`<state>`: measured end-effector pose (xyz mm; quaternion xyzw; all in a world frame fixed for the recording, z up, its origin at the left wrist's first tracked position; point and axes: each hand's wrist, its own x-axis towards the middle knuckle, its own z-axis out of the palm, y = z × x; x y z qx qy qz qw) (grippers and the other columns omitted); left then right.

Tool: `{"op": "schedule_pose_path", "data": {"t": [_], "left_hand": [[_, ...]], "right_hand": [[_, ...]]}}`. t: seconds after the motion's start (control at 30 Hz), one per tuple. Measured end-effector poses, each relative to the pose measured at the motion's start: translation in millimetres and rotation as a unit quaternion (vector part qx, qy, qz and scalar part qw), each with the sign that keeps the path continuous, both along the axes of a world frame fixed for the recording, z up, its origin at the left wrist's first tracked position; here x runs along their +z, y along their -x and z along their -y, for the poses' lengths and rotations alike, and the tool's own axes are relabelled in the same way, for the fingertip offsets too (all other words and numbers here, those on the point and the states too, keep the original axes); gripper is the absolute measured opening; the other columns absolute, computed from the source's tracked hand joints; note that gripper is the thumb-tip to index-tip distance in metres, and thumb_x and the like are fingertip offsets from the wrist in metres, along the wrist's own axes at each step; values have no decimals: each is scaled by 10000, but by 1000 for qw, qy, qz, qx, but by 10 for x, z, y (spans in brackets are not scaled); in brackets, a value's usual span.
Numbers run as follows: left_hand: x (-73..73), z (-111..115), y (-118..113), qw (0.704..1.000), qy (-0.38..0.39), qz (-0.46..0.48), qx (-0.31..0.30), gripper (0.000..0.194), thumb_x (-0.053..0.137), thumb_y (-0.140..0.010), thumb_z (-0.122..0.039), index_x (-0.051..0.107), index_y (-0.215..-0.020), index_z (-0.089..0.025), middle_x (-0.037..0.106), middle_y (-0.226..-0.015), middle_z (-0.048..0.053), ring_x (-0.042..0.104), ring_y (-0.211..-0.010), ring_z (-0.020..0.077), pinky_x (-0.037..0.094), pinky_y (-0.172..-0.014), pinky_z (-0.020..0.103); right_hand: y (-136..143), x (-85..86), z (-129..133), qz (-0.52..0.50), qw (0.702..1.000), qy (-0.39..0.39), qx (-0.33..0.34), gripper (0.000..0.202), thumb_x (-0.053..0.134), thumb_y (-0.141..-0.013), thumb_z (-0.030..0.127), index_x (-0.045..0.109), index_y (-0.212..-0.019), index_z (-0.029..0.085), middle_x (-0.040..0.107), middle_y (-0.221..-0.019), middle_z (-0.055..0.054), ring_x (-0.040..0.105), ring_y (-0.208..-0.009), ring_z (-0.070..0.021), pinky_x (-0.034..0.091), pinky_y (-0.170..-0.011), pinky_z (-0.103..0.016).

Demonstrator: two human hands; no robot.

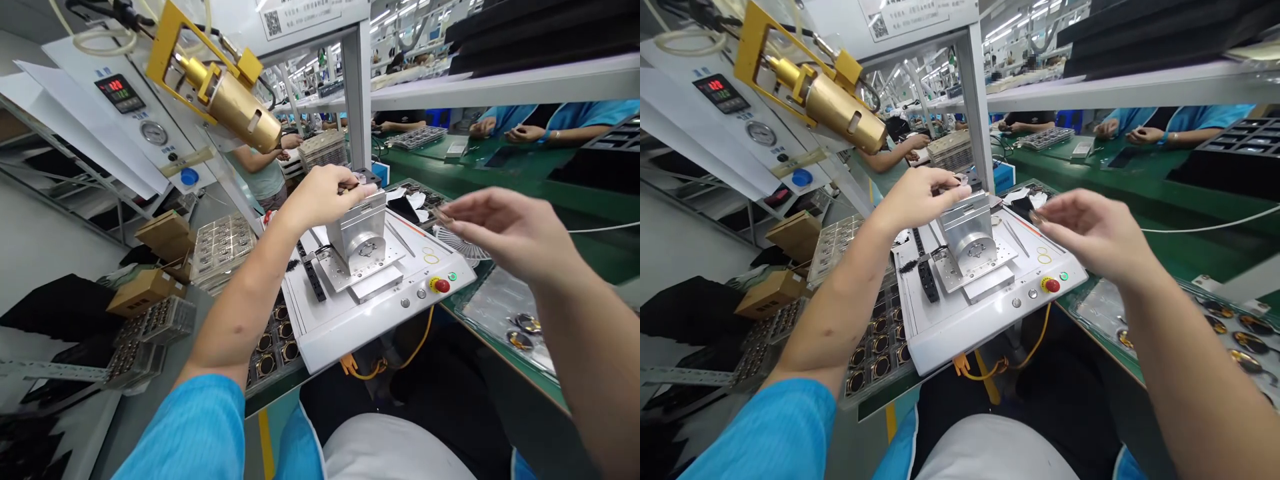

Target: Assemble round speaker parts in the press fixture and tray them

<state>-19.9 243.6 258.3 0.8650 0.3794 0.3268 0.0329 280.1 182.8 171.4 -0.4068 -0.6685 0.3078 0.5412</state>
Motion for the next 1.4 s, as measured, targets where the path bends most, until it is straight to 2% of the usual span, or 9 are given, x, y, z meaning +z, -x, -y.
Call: {"op": "schedule_pose_path", "data": {"t": [0.23,0.4,0.6,0.73,0.87,1.0,1.13,1.3,1.4], "left_hand": [[-131,134,84,999,24,39,-22,671,899,-638,-658,740,-1091,-190,733,-1212,113,587,-1365,430,396,-1208,621],[-214,269,172,996,24,83,-27,663,765,-779,-717,702,-1230,-235,685,-1352,107,471,-1493,421,312,-1223,708],[-1158,1171,57,956,-43,287,-33,342,660,-946,-576,708,-1167,-319,722,-1295,62,636,-1325,296,458,-1189,611],[-2034,1723,-223,898,210,385,-33,275,740,-915,-477,756,-1117,-290,764,-1187,107,717,-1164,298,572,-1077,544],[-2581,2111,-508,765,466,445,0,373,789,-878,-474,747,-1192,-277,783,-1203,134,745,-1170,324,563,-1102,544],[-2839,2290,-631,655,538,529,-41,605,892,-765,-489,698,-1300,-284,751,-1283,146,749,-1164,334,555,-1092,541],[-2967,2291,-678,592,548,587,-66,571,955,-680,-453,749,-1196,-318,782,-1200,90,776,-1040,287,593,-1009,504],[-2982,2249,-699,591,545,595,-11,517,994,-615,-351,794,-1089,-303,798,-1133,67,781,-889,230,632,-843,404],[-2961,2240,-663,606,540,584,22,491,983,-633,-318,805,-1091,-289,793,-1117,69,782,-853,209,606,-696,305]], "right_hand": [[-531,-1248,181,140,961,228,-76,597,769,-745,514,658,-1253,220,782,-887,-134,751,-750,-347,628,-634,-458],[-356,-1686,298,300,919,248,-68,928,668,-787,435,391,-1609,106,777,-919,-110,760,-848,-358,613,-817,-467],[-244,-1812,365,355,910,189,-104,903,608,-855,456,337,-1621,62,768,-1010,-174,743,-899,-409,593,-809,-501],[-329,-1751,379,307,925,197,-103,801,641,-813,432,459,-1531,126,768,-953,-126,741,-844,-364,600,-796,-489],[-213,-1664,719,174,963,204,-1,623,750,-808,479,609,-1348,202,776,-987,-102,740,-839,-301,615,-838,-468],[217,-1724,1246,29,979,170,108,731,909,-726,613,654,-1295,232,760,-1075,-99,738,-971,-286,607,-914,-436],[553,-1855,1521,-12,988,135,77,697,922,-668,690,710,-1142,225,716,-990,-81,713,-896,-256,606,-792,-376],[324,-1859,1377,71,989,77,101,605,868,-763,676,733,-1153,235,701,-1037,-99,681,-949,-272,594,-850,-403],[-234,-1818,1074,254,962,97,-31,363,732,-949,467,725,-1197,203,703,-1142,-144,661,-1109,-316,544,-1019,-459]]}}
